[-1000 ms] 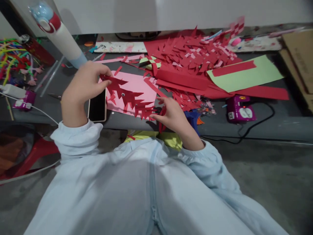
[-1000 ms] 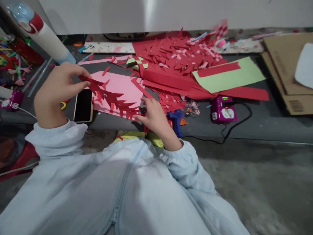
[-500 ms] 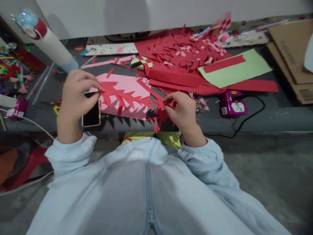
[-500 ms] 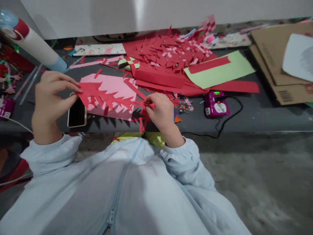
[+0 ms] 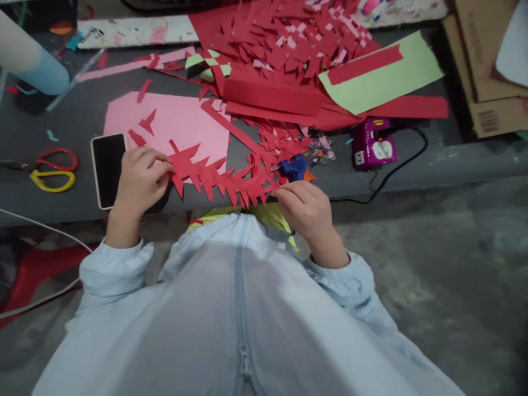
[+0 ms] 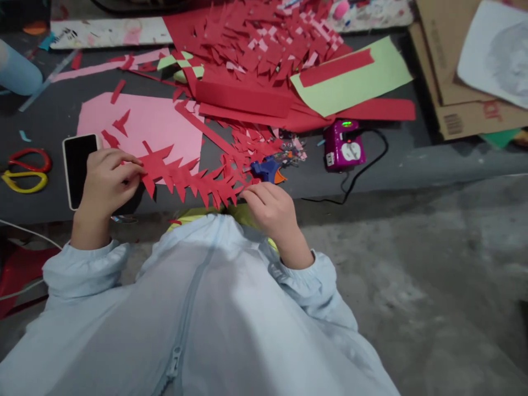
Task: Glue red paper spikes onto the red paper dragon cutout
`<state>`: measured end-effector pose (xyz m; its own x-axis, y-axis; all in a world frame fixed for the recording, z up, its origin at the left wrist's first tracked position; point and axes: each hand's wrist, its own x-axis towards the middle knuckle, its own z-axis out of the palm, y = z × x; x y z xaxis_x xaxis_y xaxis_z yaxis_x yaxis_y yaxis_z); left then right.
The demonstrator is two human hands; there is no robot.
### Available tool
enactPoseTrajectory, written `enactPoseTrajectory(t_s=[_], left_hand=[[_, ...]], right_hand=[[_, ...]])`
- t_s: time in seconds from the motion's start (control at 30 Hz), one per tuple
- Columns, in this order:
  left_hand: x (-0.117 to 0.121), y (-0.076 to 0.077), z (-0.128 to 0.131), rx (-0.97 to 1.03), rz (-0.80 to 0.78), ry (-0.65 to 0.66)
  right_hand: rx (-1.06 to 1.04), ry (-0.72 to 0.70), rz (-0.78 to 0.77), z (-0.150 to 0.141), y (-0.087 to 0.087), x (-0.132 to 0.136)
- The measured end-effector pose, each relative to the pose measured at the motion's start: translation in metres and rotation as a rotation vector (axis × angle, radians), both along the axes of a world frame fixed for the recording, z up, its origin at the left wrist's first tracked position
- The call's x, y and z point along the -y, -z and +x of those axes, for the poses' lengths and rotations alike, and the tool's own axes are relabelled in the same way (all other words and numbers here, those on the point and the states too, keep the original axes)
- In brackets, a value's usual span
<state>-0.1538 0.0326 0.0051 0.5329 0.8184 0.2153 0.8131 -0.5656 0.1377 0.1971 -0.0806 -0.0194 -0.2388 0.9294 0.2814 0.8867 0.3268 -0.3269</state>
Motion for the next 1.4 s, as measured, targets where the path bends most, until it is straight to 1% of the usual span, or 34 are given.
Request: enactPoseTrajectory(t_s=[0.17,0.27,0.33,0.43,0.5,0.53,0.6,0.7,0.77,0.83,0.9,0.97,1.1,1.3,1.4], left_hand=[[0.000,-0.001,-0.003,-0.043,-0.002,-0.025],[0.003,-0.005,-0.002,-0.047,0.016,-0.039],[0.008,-0.011,0.004,-0.047,0.041,-0.032],[0.019,-0.019,0.025,0.004,0.063,0.035],[0.028,-0.022,0.047,0.019,0.006,0.109],[0.033,-0.022,0.059,0.035,-0.015,0.173],[0.042,-0.020,0.083,0.053,-0.082,0.290],[0.054,-0.012,0.111,0.054,-0.164,0.385],[0.060,-0.005,0.124,0.058,-0.180,0.418],[0.063,0.001,0.132,0.070,-0.153,0.425],[0.065,0.006,0.138,0.066,-0.120,0.421],[0.065,0.009,0.141,0.049,-0.104,0.421],[0.064,0.013,0.146,0.020,-0.097,0.423],[0.065,0.019,0.147,-0.002,-0.082,0.406],[0.066,0.020,0.147,0.002,-0.082,0.401]], right_hand=[[-0.027,0.070,0.015,0.010,0.000,0.017],[-0.037,0.084,0.032,0.010,-0.001,0.021],[-0.050,0.084,0.018,0.010,0.000,0.024],[-0.051,0.078,-0.051,0.009,0.003,0.028],[-0.045,0.053,-0.075,0.008,0.006,0.030],[-0.045,0.034,-0.077,0.007,0.008,0.030],[-0.047,0.007,-0.063,0.006,0.011,0.031],[-0.022,-0.025,0.002,0.002,0.015,0.029],[0.019,-0.045,0.081,-0.001,0.017,0.027],[0.067,-0.060,0.183,-0.004,0.020,0.024],[0.106,-0.062,0.273,-0.006,0.023,0.021],[0.132,-0.061,0.320,-0.008,0.027,0.018],[0.181,-0.070,0.325,-0.007,0.030,0.017],[0.153,-0.126,0.324,-0.004,0.027,0.020],[0.148,-0.135,0.261,-0.003,0.024,0.024]])
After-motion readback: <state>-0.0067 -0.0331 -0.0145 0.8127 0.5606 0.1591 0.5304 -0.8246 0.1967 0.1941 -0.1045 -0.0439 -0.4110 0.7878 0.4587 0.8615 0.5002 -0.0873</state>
